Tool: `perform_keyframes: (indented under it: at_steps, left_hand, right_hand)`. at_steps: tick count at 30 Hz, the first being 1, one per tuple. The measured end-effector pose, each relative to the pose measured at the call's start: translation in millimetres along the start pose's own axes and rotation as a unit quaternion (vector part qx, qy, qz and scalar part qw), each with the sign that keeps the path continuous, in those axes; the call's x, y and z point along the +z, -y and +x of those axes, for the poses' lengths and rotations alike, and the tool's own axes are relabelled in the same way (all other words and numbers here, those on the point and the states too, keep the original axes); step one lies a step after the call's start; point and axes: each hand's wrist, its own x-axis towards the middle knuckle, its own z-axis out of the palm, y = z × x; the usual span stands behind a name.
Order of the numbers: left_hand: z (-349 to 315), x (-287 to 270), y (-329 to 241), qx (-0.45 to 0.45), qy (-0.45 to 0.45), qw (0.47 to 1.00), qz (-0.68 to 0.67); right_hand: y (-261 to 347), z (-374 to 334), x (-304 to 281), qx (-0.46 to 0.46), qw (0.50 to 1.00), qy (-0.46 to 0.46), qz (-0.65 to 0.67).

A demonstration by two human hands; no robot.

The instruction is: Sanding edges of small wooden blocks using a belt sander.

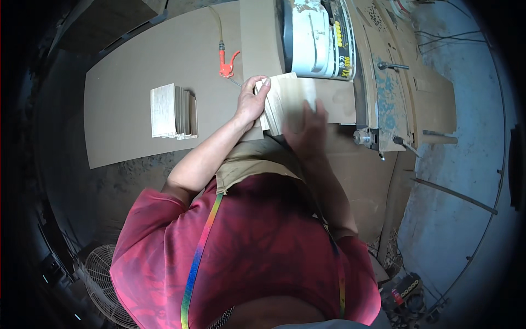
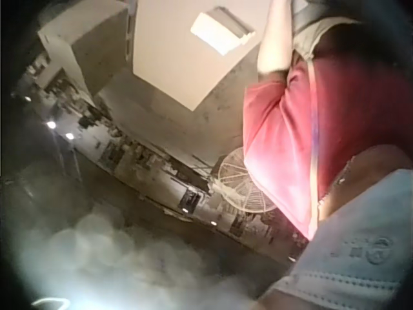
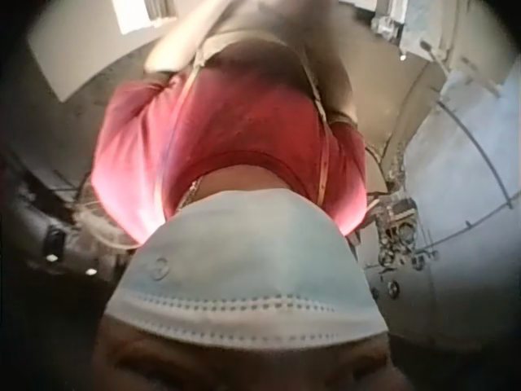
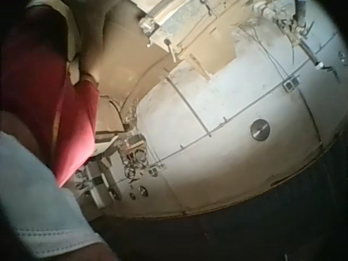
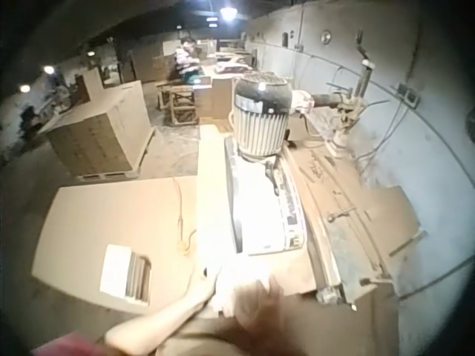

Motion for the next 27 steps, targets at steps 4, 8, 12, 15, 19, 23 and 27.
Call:
perform_keyframes:
  at_steps: [4, 8, 12, 15, 19, 23, 27]
  left_hand:
    - [-2.8, -16.5, -8.3, -0.028, 0.095, 0.994, -0.053]
    - [-8.1, -19.6, -24.6, -0.063, 0.144, 0.985, -0.068]
    - [-11.4, -7.6, -32.4, -0.071, 0.13, 0.987, -0.059]
    - [-15.0, 5.4, -24.6, -0.033, 0.057, 0.997, -0.035]
    - [-11.0, 10.0, -10.3, 0.101, -0.014, 0.988, 0.12]
    - [-5.3, -2.5, -2.6, 0.085, 0.021, 0.995, 0.038]
    - [-6.3, -19.6, -5.9, 0.034, 0.077, 0.993, -0.082]
  right_hand:
    - [-74.7, -18.5, -17.0, 0.125, 0.989, -0.036, -0.076]
    - [-151.0, -10.4, 19.4, 0.118, 0.982, -0.051, -0.137]
    - [-187.5, 43.2, 48.1, 0.04, 0.984, -0.099, -0.144]
    - [-158.9, 82.0, 38.3, 0.013, 0.983, -0.151, -0.103]
    - [-60.4, 63.2, 13.5, 0.055, 0.997, 0.011, 0.049]
    - [22.7, 27.5, 15.9, 0.026, 0.998, 0.057, 0.02]
    - [41.8, 14.1, 20.6, -0.021, 0.999, -0.018, 0.035]
